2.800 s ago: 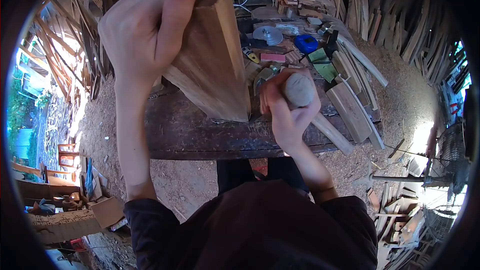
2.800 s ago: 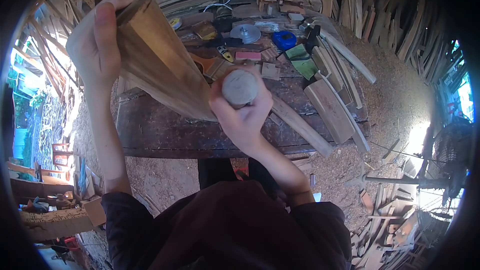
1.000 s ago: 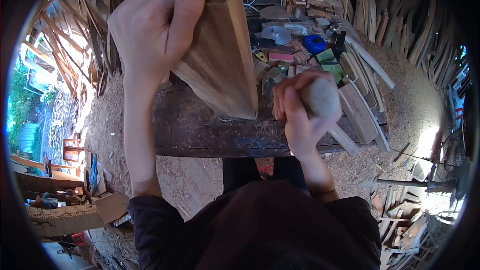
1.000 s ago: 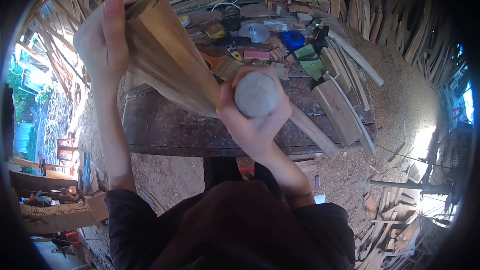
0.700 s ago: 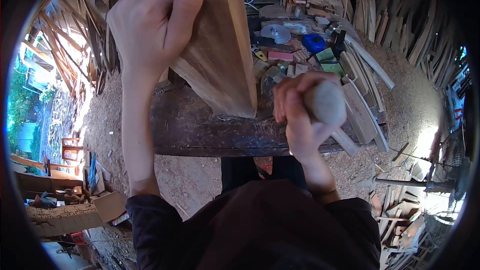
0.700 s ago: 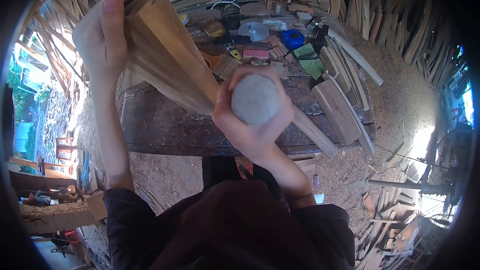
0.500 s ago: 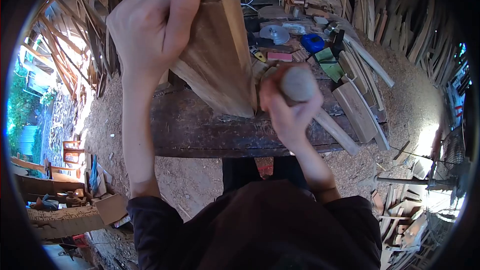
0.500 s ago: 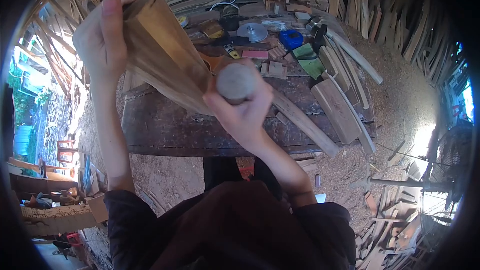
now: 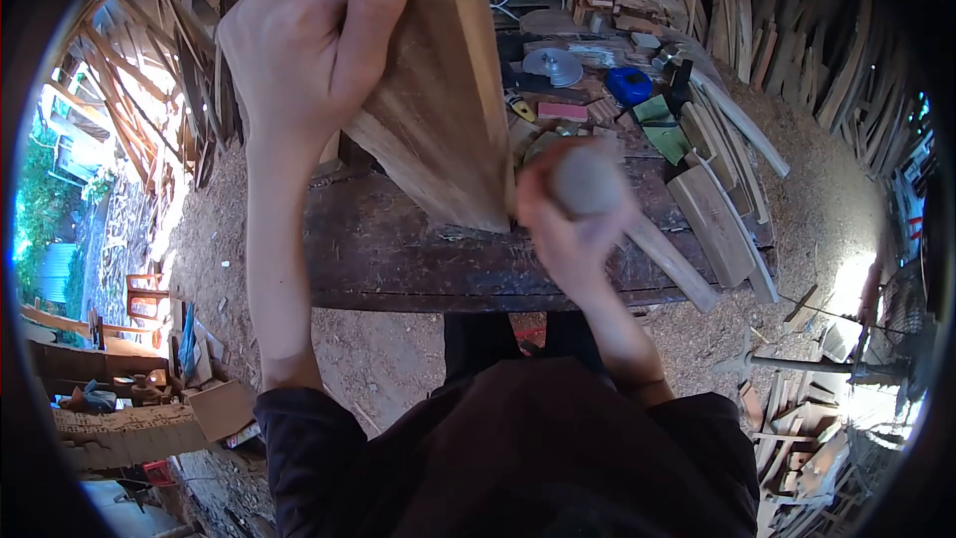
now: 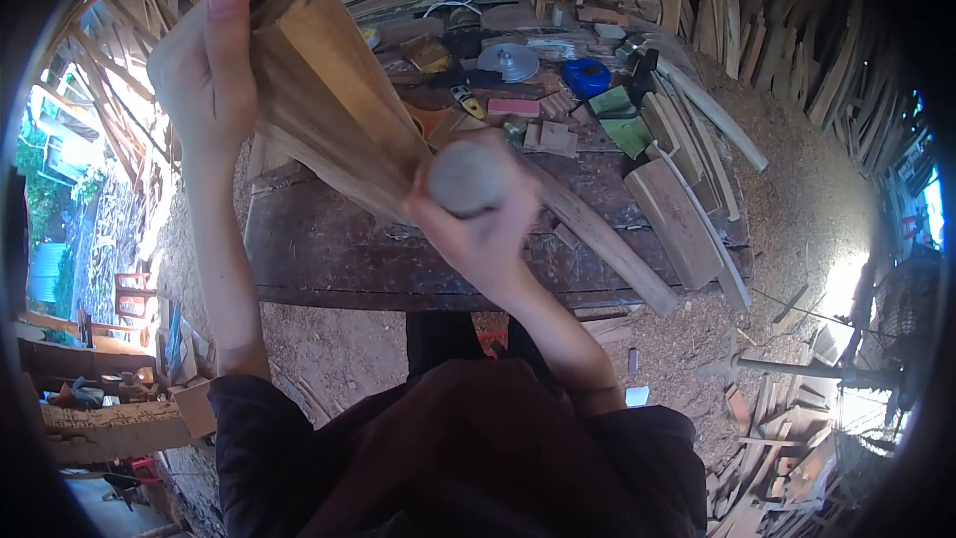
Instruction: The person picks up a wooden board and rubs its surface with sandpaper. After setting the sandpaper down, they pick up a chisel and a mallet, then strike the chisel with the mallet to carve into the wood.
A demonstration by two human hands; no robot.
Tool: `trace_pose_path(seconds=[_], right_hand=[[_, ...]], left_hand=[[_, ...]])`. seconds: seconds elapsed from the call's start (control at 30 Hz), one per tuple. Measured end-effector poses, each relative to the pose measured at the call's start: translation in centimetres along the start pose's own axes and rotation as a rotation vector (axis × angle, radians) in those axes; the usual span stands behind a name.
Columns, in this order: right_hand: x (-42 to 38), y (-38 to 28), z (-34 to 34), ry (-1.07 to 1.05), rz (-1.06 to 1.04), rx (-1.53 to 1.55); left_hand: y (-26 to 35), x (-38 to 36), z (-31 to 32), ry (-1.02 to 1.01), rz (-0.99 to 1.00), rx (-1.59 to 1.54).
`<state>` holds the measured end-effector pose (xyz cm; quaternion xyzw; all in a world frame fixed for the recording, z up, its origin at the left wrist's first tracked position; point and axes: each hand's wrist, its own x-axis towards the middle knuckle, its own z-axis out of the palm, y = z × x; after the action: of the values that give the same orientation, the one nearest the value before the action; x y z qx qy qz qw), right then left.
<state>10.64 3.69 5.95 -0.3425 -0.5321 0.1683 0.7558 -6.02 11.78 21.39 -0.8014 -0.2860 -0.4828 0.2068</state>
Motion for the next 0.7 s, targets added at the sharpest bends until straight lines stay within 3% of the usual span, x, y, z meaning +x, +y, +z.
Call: trace_pose_path(seconds=[0.03, 0.1, 0.13, 0.27, 0.3, 0.4, 0.47, 0.5, 0.57, 0.6, 0.63, 0.7], right_hand=[[-0.1, -0.2, -0.2, 0.006, -0.003, -0.004], [-0.1, -0.5, -0.4, 0.015, 0.25, 0.155], [0.4, -0.9, -0.5, 0.066, 0.221, 0.298], [1.2, -0.7, -0.7, 0.023, 0.146, 0.223], [0.8, 0.0, -0.3, -0.015, 0.172, 0.083], [1.4, -0.1, -0.4, 0.055, 0.316, 0.188], [2.2, -1.6, -1.2, 0.127, 0.439, 0.418], [2.0, -1.3, -1.1, 0.124, 0.443, 0.418], [1.1, -0.1, -0.7, 0.103, 0.134, 0.225], [1.1, 0.3, -0.2, 0.012, -0.043, -0.045], [1.0, 0.5, -0.2, 0.019, -0.046, -0.047], [1.1, 0.7, -0.1, 0.028, 0.249, 0.111]], left_hand=[[-0.1, 0.0, 0.0, -0.008, -0.002, 0.001], [-0.1, 0.1, 0.0, -0.013, -0.004, 0.007], [-0.1, 0.0, 0.0, -0.008, -0.015, 0.009], [-0.3, -0.1, 0.1, 0.02, 0.002, -0.003], [-0.3, 0.0, 0.1, 0.023, 0.006, -0.009], [-0.2, -0.1, -0.1, -0.007, -0.02, -0.012], [-0.2, -0.1, -0.1, -0.018, -0.027, 0.006], [-0.3, -0.1, 0.0, -0.02, -0.031, 0.007], [-0.4, -0.1, 0.2, 0.02, 0.009, -0.014], [-0.4, -0.1, 0.1, 0.016, 0.014, -0.017], [-0.5, -0.2, 0.0, -0.005, -0.008, -0.016], [-0.4, -0.1, 0.1, -0.017, -0.028, -0.014]])
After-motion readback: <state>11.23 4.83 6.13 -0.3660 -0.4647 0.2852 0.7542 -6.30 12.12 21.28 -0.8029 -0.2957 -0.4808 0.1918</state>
